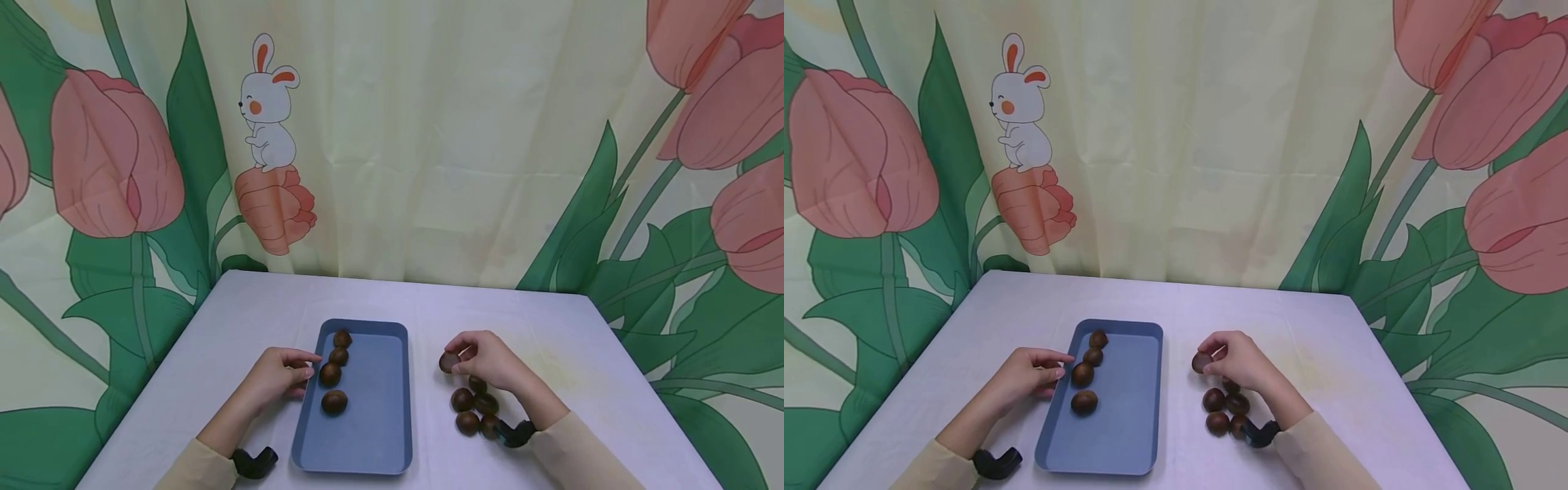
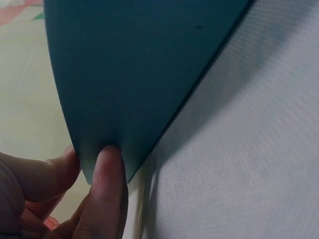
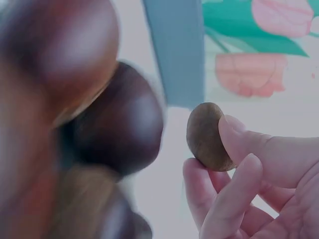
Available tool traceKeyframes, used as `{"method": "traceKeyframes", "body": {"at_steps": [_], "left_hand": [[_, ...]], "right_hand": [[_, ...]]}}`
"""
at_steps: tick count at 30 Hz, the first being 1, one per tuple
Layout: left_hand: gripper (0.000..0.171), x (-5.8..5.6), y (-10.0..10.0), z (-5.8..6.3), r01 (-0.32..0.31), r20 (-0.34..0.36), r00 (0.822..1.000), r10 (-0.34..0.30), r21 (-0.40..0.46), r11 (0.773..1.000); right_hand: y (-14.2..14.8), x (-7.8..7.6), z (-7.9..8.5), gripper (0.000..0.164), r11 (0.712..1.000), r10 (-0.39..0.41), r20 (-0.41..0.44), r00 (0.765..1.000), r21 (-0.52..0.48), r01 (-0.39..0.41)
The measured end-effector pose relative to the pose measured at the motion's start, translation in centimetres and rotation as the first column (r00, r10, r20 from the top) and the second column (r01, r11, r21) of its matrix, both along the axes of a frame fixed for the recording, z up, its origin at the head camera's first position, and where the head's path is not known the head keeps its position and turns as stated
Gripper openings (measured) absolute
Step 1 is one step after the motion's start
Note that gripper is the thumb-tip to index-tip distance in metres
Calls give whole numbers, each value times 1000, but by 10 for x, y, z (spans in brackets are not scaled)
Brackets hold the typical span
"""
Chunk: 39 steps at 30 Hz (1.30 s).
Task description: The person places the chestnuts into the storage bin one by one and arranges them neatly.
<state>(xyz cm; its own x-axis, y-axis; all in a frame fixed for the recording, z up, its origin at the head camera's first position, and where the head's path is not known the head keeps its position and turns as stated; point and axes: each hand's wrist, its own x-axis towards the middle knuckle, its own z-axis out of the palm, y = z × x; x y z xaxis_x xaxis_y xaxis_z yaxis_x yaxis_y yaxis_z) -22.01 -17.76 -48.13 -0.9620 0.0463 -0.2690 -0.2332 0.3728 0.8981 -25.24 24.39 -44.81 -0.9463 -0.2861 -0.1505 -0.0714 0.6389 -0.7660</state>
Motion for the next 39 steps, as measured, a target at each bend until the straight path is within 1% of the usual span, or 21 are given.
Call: {"method": "traceKeyframes", "body": {"at_steps": [4, 10, 13, 16, 19, 23, 28, 31, 34, 39], "left_hand": [[26, 0, 0, 0, -3, 1, 1000, 3, -1, 1000], [26, 1, 0, 1, 1, 2, 1000, -1, 3, 1000], [26, 2, 1, 1, -6, 6, 1000, 6, 1, 1000], [26, 2, 1, 2, -12, 7, 1000, 12, -3, 1000], [26, 2, 2, 1, -16, 8, 1000, 16, -4, 1000], [26, 2, 2, 1, -20, 13, 1000, 20, -1, 1000], [27, 2, 1, 2, -12, 12, 1000, 12, 2, 1000], [28, 2, 1, 2, -13, 13, 1000, 13, 2, 1000], [27, 3, 1, 2, -20, 19, 1000, 20, -5, 1000], [27, 3, 1, 3, -18, 18, 1000, 19, -10, 1000]], "right_hand": [[-13, 2, 8, 27, 998, 48, 3, 999, -43, -48], [-37, 9, 18, 27, 986, 137, 19, 990, -100, -135], [-49, 13, 21, 28, 974, 191, 21, 981, -125, -187], [-63, 16, 22, 29, 957, 257, 4, 967, -137, -254], [-79, 20, 23, 31, 942, 312, -15, 950, -125, -312], [-103, 28, 22, 31, 929, 358, -20, 933, -96, -359], [-131, 38, 18, 31, 905, 417, -13, 909, -86, -417], [-144, 45, 16, 31, 895, 439, 0, 898, -83, -438], [-154, 51, 14, 30, 892, 448, 20, 894, -79, -446], [-164, 57, 10, 29, 883, 468, 49, 882, -72, -464]]}}
